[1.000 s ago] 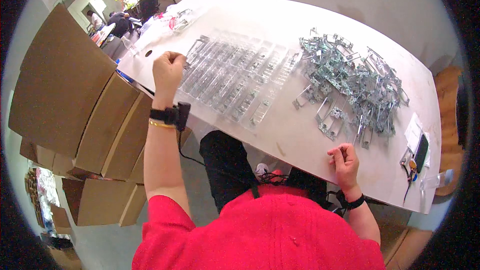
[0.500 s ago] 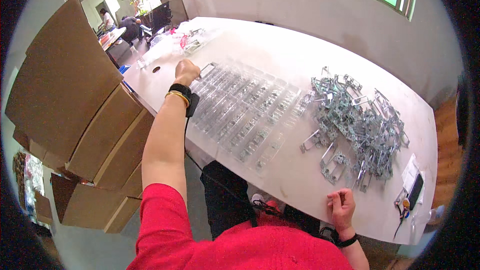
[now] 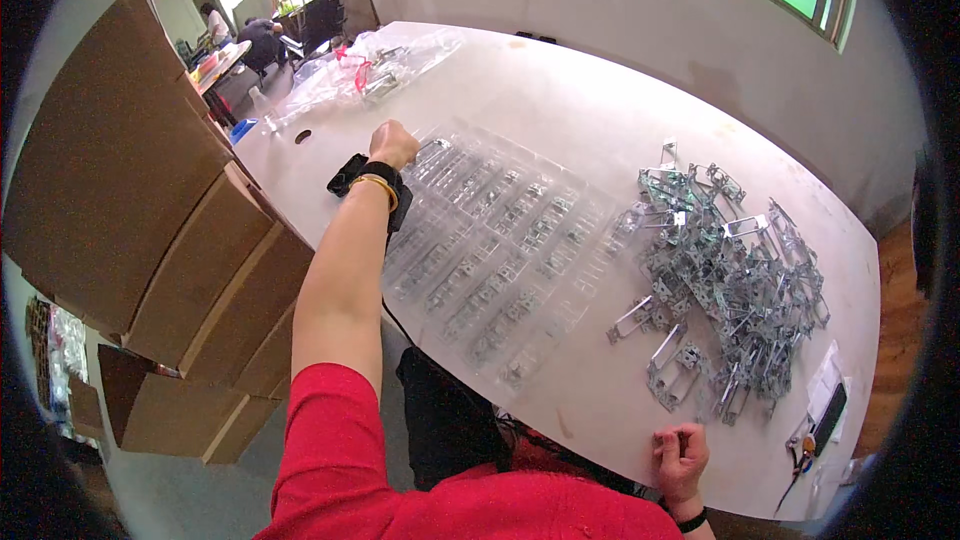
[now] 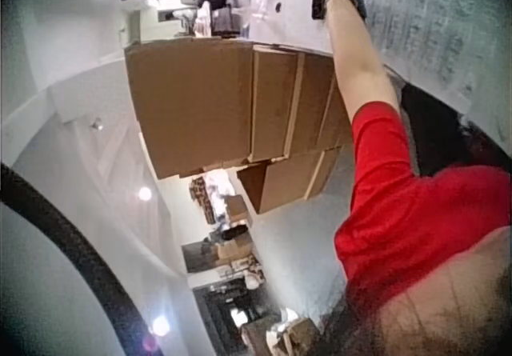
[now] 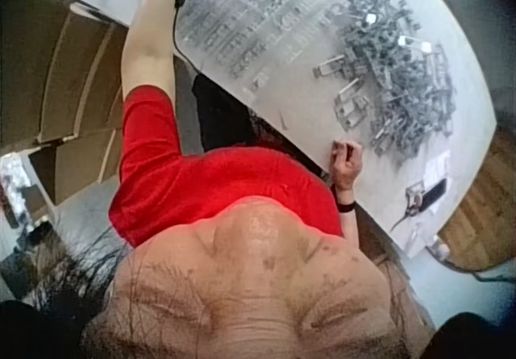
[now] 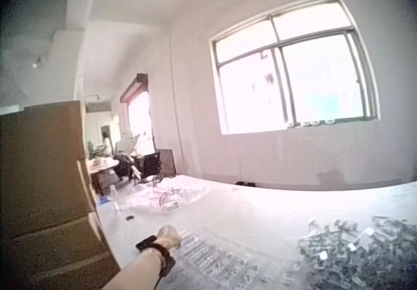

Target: Assembling small metal frames by attaching components and placing them in trays.

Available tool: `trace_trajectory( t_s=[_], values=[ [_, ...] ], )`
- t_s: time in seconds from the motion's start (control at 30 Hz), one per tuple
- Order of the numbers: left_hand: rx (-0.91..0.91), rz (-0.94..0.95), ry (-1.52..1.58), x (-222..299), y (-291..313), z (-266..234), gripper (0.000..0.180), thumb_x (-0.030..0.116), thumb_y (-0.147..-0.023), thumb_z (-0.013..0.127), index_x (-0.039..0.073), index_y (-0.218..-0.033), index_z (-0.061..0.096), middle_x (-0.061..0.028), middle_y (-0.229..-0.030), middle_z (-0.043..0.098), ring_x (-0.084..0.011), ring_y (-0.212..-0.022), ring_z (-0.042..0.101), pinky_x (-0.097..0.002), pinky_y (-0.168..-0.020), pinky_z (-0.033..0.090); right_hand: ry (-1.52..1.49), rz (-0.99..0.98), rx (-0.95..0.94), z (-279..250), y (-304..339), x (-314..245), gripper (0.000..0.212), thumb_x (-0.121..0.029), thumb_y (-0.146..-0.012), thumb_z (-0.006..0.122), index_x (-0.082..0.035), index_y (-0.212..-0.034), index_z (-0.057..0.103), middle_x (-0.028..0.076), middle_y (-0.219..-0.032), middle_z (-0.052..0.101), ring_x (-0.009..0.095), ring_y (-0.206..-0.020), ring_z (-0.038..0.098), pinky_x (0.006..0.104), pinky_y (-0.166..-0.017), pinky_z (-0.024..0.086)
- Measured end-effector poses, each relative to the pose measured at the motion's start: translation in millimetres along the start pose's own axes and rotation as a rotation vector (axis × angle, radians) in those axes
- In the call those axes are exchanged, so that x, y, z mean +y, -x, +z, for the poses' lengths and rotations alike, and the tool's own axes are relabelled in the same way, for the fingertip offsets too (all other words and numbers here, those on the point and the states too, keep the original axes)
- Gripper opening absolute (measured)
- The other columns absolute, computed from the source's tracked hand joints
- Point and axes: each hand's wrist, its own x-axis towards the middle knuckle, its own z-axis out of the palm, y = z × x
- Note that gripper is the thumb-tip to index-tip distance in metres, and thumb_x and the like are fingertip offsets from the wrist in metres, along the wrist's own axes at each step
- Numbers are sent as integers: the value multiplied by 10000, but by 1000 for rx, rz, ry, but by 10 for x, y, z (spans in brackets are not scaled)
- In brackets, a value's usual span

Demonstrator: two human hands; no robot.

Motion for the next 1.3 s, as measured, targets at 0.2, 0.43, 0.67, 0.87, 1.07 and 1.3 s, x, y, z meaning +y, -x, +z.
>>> trace_trajectory(
  t_s=[0.2,0.43,0.67,0.87,1.07,1.3],
  values=[
    [36,-14,52,-37,-135,92,277,119,-750,774,-41,-974,790,-287,-1087,746,-398,-1076,736,-426,-941,584,-38,16,22,39,10,-63,124,-159,-1061,638,-59,-1030,571,37,-834,693,88,-633,617,242,-605,502],
    [106,-23,53,-78,-121,107,268,113,-770,764,-54,-977,788,-303,-1097,738,-409,-1102,724,-429,-971,571,-34,35,11,37,13,-96,115,-157,-1057,644,-68,-1025,578,38,-836,689,86,-640,615,239,-609,498],
    [44,12,-5,-72,-106,88,291,113,-787,757,-59,-1020,779,-307,-1135,728,-417,-1116,717,-431,-979,569,-12,15,-1,34,-4,-159,123,-152,-1059,639,-56,-1020,573,35,-841,685,81,-643,607,241,-619,501],
    [83,1,5,2,-12,73,316,117,-843,669,-66,-1084,759,-307,-1183,714,-422,-1159,697,-436,-1004,559,-136,9,-2,52,18,14,124,-147,-1060,633,-58,-1007,565,35,-830,677,78,-652,603,245,-629,509],
    [46,9,-17,73,58,108,365,127,-873,628,-76,-1160,727,-321,-1254,681,-433,-1210,667,-441,-1045,535,-77,42,3,34,6,-111,114,-143,-1058,630,-59,-1022,563,41,-826,683,81,-649,607,244,-632,515],
    [51,-2,-23,72,98,154,350,150,-889,628,-58,-1144,746,-294,-1252,696,-415,-1210,675,-445,-1041,541,-57,19,20,41,19,-14,123,-156,-1057,635,-57,-1031,568,57,-851,707,82,-635,613,239,-620,512]
  ],
)
